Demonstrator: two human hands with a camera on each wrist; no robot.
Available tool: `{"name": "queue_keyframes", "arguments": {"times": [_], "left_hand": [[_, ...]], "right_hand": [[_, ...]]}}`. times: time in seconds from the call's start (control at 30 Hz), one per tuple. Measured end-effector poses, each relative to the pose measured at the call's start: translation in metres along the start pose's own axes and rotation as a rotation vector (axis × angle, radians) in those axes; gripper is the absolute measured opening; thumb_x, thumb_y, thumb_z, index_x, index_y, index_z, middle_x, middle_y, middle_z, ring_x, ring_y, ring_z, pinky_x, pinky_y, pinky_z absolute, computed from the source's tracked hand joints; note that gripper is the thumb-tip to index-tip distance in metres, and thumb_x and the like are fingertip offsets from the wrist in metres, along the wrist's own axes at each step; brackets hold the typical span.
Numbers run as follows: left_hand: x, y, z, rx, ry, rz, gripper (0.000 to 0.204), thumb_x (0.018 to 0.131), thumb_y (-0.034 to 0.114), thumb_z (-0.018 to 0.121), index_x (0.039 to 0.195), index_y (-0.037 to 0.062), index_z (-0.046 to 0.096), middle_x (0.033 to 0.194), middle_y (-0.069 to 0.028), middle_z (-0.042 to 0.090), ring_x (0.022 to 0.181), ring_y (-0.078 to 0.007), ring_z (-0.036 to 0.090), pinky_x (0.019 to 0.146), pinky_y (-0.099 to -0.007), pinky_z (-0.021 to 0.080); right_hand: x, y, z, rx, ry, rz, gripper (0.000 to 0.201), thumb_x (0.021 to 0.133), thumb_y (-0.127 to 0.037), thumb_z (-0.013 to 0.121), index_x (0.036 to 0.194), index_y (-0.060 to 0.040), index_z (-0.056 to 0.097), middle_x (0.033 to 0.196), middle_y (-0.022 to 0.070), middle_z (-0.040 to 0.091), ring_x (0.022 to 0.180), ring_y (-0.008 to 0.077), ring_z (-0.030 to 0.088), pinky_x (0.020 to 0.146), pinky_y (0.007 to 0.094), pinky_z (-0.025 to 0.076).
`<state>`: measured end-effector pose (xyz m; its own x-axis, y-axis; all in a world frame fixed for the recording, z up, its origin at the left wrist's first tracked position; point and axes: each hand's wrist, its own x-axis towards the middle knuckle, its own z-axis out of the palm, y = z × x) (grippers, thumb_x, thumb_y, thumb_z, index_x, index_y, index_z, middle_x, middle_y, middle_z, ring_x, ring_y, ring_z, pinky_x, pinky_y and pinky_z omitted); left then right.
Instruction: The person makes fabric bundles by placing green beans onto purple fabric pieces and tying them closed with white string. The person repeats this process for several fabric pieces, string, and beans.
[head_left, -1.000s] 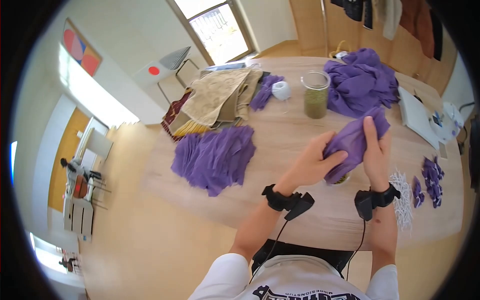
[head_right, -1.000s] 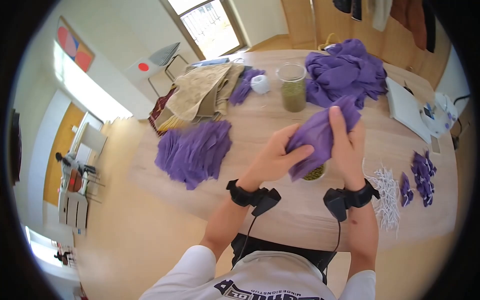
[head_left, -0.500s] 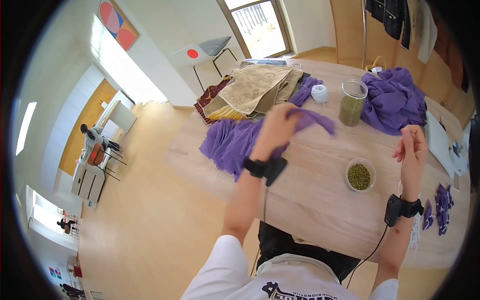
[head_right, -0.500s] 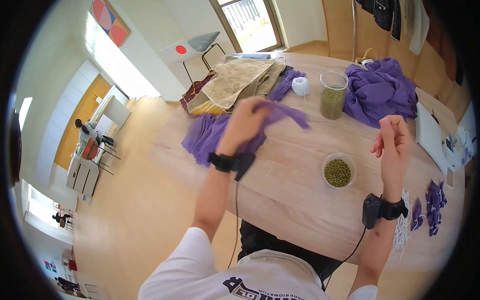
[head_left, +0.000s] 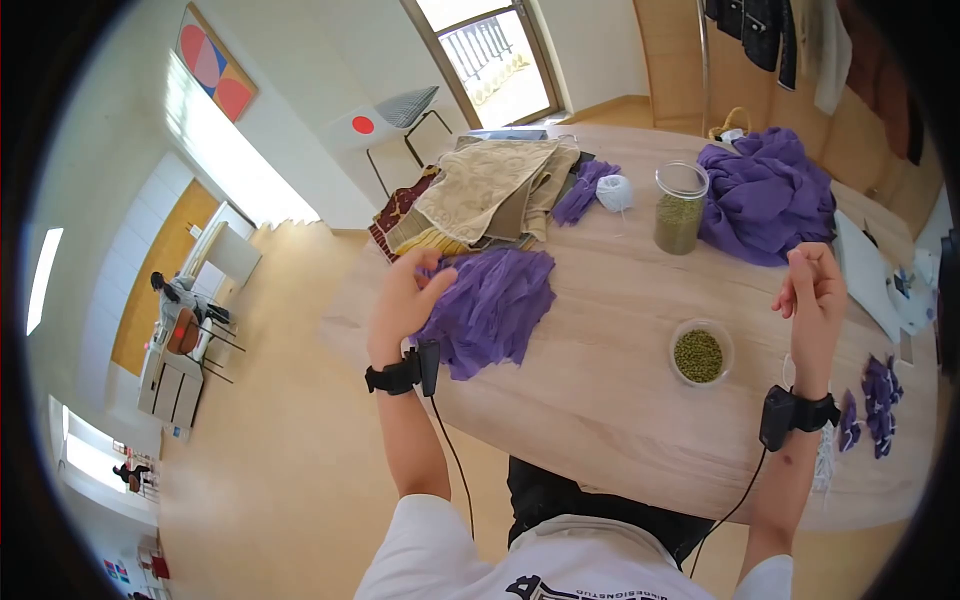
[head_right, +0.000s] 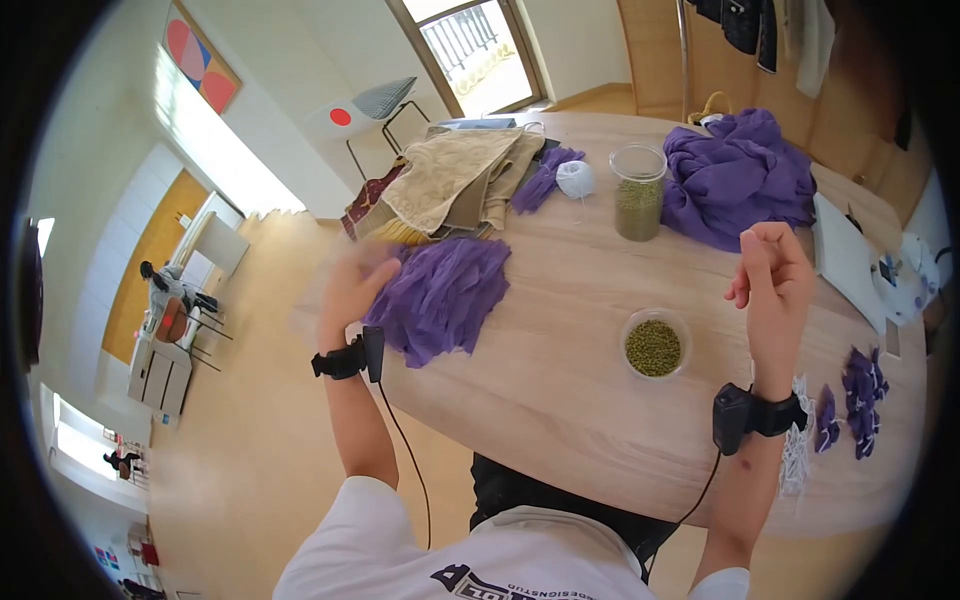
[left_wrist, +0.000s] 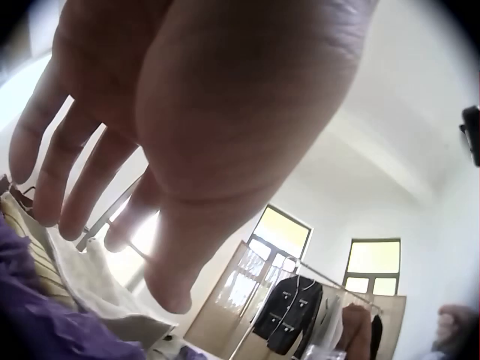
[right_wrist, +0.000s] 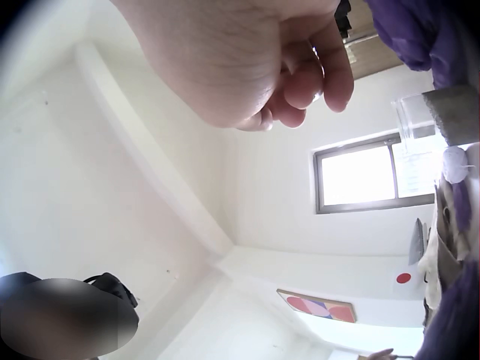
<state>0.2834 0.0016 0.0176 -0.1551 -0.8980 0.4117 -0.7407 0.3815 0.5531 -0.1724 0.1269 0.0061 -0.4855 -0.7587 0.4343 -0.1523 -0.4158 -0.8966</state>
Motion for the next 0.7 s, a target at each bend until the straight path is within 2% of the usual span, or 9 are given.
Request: {"name": "queue_keyframes", "arguments": {"times": [0.07,0.17,0.27,0.3,0.43,0.53,0.67,0.7], "left_hand": [[0.007,0.036,0.007,-0.149,0.067,0.078,0.032,0.087,0.02,0.075,0.111,0.0015,0.065,0.09,-0.0054,0.067,0.073,-0.0101,0.056,0.068,-0.0248,0.047],[0.018,0.076,0.039,-0.651,0.045,0.138,0.018,0.093,0.014,0.069,0.105,0.0016,0.064,0.091,-0.0027,0.067,0.072,-0.0046,0.053,0.063,-0.0206,0.043],[0.024,0.133,0.064,-0.898,0.054,0.168,0.01,0.095,0.012,0.066,0.099,0.0025,0.063,0.09,-0.0014,0.066,0.071,-0.003,0.051,0.063,-0.0191,0.041],[0.027,0.152,0.072,-0.88,0.086,0.209,0.01,0.098,0.012,0.06,0.09,0.0054,0.06,0.089,-0.0009,0.064,0.069,-0.0024,0.049,0.061,-0.0182,0.039],[0.029,0.196,0.102,-1.097,0.165,0.303,0.018,0.099,0.009,0.059,0.083,0.0063,0.053,0.075,0.0012,0.052,0.066,-0.005,0.044,0.058,-0.0193,0.035],[0.025,0.208,0.114,-1.164,0.157,0.445,0.027,0.099,0.006,0.057,0.076,0.0068,0.044,0.069,0.0016,0.042,0.062,-0.0062,0.034,0.055,-0.0226,0.027],[0.017,0.203,0.124,-1.102,0.13,0.44,0.028,0.097,0.004,0.058,0.075,0.0085,0.043,0.072,0.0029,0.045,0.065,-0.0055,0.035,0.058,-0.0221,0.027],[0.016,0.202,0.123,-1.07,0.134,0.421,0.028,0.098,0.004,0.058,0.074,0.0084,0.042,0.071,0.0025,0.045,0.065,-0.0056,0.034,0.058,-0.0222,0.027]], "right_hand": [[0.001,-0.002,-0.002,0.013,0.003,-0.005,0.012,0.1,-0.016,0.059,0.093,-0.0067,0.061,0.061,-0.0034,0.048,0.05,0.0036,0.043,0.05,0.0205,0.04],[0.0,-0.011,-0.008,0.048,0.036,-0.019,0.012,0.1,-0.017,0.06,0.094,-0.0064,0.061,0.061,-0.0029,0.049,0.05,0.0046,0.045,0.05,0.0206,0.04],[0.001,-0.019,-0.025,0.108,0.078,-0.06,0.012,0.099,-0.017,0.06,0.094,-0.0063,0.06,0.061,-0.0024,0.05,0.05,0.0054,0.046,0.049,0.0209,0.041],[0.0,-0.025,-0.033,0.105,0.099,-0.066,0.012,0.099,-0.017,0.061,0.094,-0.0061,0.06,0.061,-0.0018,0.05,0.05,0.0061,0.046,0.049,0.0216,0.041],[-0.008,-0.038,-0.086,0.07,0.223,-0.112,0.013,0.098,-0.017,0.061,0.093,-0.0053,0.06,0.061,-0.0013,0.052,0.05,0.0063,0.046,0.05,0.0233,0.043],[-0.018,-0.053,-0.133,-0.16,0.337,-0.117,0.013,0.098,-0.016,0.061,0.092,-0.0047,0.06,0.062,-0.0008,0.053,0.049,0.0061,0.045,0.05,0.024,0.043],[-0.035,-0.058,-0.186,-0.569,0.323,0.036,0.015,0.096,-0.017,0.063,0.093,-0.0026,0.063,0.07,-0.0001,0.06,0.061,0.0068,0.055,0.055,0.0228,0.045],[-0.039,-0.059,-0.199,-0.704,0.29,0.128,0.014,0.093,-0.015,0.065,0.094,-0.0012,0.065,0.075,0.0019,0.064,0.068,0.0088,0.06,0.059,0.0248,0.048]]}}
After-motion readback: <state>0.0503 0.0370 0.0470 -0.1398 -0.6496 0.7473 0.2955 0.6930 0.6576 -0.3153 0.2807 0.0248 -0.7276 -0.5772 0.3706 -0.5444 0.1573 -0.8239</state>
